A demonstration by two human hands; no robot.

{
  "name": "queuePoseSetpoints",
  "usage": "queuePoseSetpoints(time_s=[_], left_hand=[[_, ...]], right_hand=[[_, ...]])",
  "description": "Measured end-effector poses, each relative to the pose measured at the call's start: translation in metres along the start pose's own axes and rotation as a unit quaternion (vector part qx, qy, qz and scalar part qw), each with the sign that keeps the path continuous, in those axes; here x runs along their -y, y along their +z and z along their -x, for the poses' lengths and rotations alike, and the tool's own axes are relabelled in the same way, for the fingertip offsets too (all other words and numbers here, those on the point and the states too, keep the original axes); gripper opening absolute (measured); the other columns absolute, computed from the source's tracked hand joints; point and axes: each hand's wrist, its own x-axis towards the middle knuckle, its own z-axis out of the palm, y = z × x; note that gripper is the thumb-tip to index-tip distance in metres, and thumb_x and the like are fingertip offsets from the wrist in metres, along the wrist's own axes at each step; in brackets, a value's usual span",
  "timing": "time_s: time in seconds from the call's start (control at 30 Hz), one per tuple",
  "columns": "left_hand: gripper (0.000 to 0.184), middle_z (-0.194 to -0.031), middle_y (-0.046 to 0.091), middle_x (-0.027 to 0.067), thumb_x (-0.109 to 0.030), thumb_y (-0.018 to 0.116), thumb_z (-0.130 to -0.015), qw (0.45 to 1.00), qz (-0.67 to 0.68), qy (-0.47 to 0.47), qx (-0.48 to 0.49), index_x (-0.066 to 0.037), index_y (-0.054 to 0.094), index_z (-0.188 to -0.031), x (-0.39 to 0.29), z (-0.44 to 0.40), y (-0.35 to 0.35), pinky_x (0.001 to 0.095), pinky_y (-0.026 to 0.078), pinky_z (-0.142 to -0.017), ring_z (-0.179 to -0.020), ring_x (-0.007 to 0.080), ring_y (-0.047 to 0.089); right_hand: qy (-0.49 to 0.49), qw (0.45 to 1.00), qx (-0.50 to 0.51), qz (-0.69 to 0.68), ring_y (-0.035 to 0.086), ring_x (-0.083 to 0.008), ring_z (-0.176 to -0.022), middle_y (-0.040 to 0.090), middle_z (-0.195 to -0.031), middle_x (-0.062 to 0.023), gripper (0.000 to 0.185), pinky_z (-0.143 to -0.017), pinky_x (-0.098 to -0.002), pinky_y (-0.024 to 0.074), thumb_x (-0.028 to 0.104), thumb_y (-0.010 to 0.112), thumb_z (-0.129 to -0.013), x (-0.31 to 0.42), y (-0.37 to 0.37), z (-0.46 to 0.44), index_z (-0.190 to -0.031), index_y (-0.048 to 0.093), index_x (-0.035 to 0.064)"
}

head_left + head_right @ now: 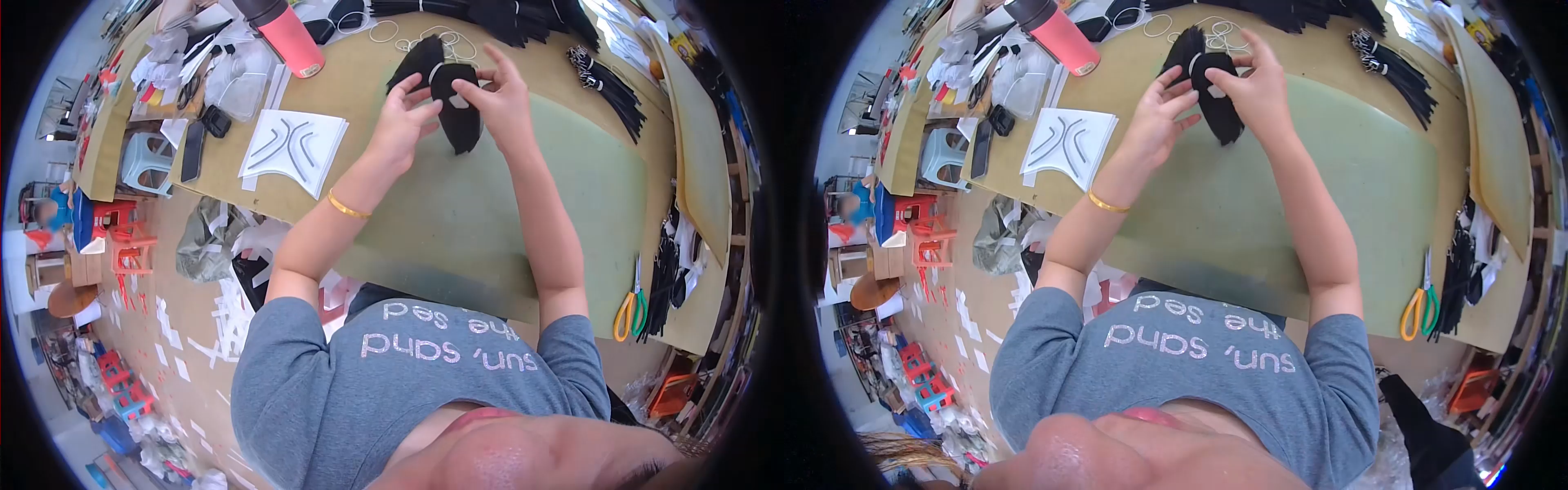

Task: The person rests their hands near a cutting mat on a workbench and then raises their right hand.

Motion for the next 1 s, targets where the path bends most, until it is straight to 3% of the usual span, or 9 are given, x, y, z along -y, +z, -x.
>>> queuePoseSetpoints(time_s=[0.03,0.07,0.23,0.27,0.33,0.4,0.53,0.83,1.0], left_hand=[[0.072,-0.142,0.048,0.0111,-0.009,0.069,-0.094,1.0,0.0,-0.006,0.004,-0.006,0.03,-0.154,0.0,0.004,0.001,0.043,0.048,-0.099,-0.124,0.0198,0.053],[0.067,-0.143,0.05,0.0121,-0.01,0.068,-0.096,1.0,0.001,-0.006,0.016,-0.006,0.035,-0.153,-0.002,0.011,0.0,0.0409,0.047,-0.102,-0.126,0.0202,0.053],[0.041,-0.133,0.064,0.0133,-0.012,0.064,-0.097,0.943,-0.3,0.112,0.095,-0.001,0.059,-0.137,-0.016,0.011,-0.073,0.035,0.047,-0.103,-0.12,0.0207,0.061],[0.038,-0.13,0.066,0.0138,-0.01,0.063,-0.096,0.909,-0.382,0.15,0.077,-0.001,0.061,-0.133,-0.021,0.005,-0.098,0.0359,0.048,-0.102,-0.118,0.0232,0.063],[0.035,-0.124,0.068,0.0163,-0.006,0.062,-0.093,0.731,-0.639,0.238,0.023,-0.002,0.064,-0.128,-0.044,0.003,-0.141,0.0389,0.049,-0.1,-0.115,0.031,0.064],[0.033,-0.118,0.067,0.0173,-0.006,0.063,-0.09,0.681,-0.699,0.217,0.03,-0.005,0.067,-0.123,-0.052,-0.008,-0.189,0.044,0.049,-0.097,-0.112,0.0363,0.062],[0.033,-0.111,0.067,0.0166,-0.006,0.061,-0.092,0.695,-0.695,0.164,0.086,-0.007,0.066,-0.125,-0.067,-0.012,-0.215,0.0432,0.049,-0.096,-0.111,0.035,0.062],[0.043,-0.115,0.065,0.0221,-0.006,0.063,-0.091,0.747,-0.596,0.293,0.002,-0.002,0.059,-0.133,-0.058,-0.121,-0.151,0.044,0.049,-0.099,-0.113,0.0379,0.062],[0.04,-0.113,0.065,0.022,-0.008,0.057,-0.094,0.525,-0.804,0.255,-0.116,-0.004,0.056,-0.134,-0.062,-0.222,-0.137,0.0483,0.052,-0.096,-0.107,0.0396,0.064]], right_hand=[[0.013,0.999,0.01,0.049,0.069,-0.0157,-0.085,0.072,-0.108,-0.0146,0.073,-0.071,-0.0325,0.0552,0.015,0.085,-0.075,-0.005,-0.002,-0.002,-0.141,0.056,0.0036],[-0.09,0.992,-0.01,0.088,0.069,-0.0166,-0.077,0.074,-0.095,-0.0131,0.054,-0.071,-0.032,0.0552,0.016,0.083,-0.076,-0.034,0.002,-0.009,-0.126,0.068,0.0015],[0.039,0.997,0.07,0.012,0.069,-0.0167,-0.074,0.073,-0.091,-0.0116,0.041,-0.069,-0.0318,0.0546,0.009,0.079,-0.08,-0.032,-0.006,-0.015,-0.119,0.069,-0.0011],[0.071,0.994,0.074,-0.045,0.068,-0.0162,-0.075,0.072,-0.09,-0.0109,0.039,-0.068,-0.0314,0.0542,0.008,0.078,-0.081,-0.038,-0.005,-0.017,-0.118,0.069,-0.0012],[0.115,0.981,0.075,-0.137,0.067,-0.0142,-0.077,0.07,-0.089,-0.0078,0.033,-0.066,-0.0292,0.0521,0.004,0.075,-0.084,-0.058,-0.001,-0.021,-0.117,0.07,-0.0006],[0.136,0.972,0.065,-0.182,0.066,-0.0142,-0.077,0.07,-0.09,-0.0076,0.033,-0.067,-0.0288,0.052,0.004,0.075,-0.085,-0.073,0.006,-0.022,-0.117,0.069,-0.0002],[0.15,0.96,0.027,-0.234,0.066,-0.0142,-0.082,0.069,-0.094,-0.0068,0.031,-0.07,-0.0285,0.0523,0.004,0.074,-0.087,-0.088,0.015,-0.02,-0.117,0.069,0.0008],[0.139,0.938,-0.047,-0.315,0.065,-0.0115,-0.084,0.068,-0.097,-0.0055,0.031,-0.074,-0.0252,0.053,0.006,0.069,-0.095,-0.089,0.017,-0.015,-0.125,0.065,0.0007],[0.114,0.946,-0.076,-0.293,0.062,-0.0097,-0.084,0.066,-0.095,-0.0031,0.028,-0.074,-0.0245,0.0516,0.008,0.068,-0.096,-0.087,0.021,-0.009,-0.123,0.066,0.0005]])
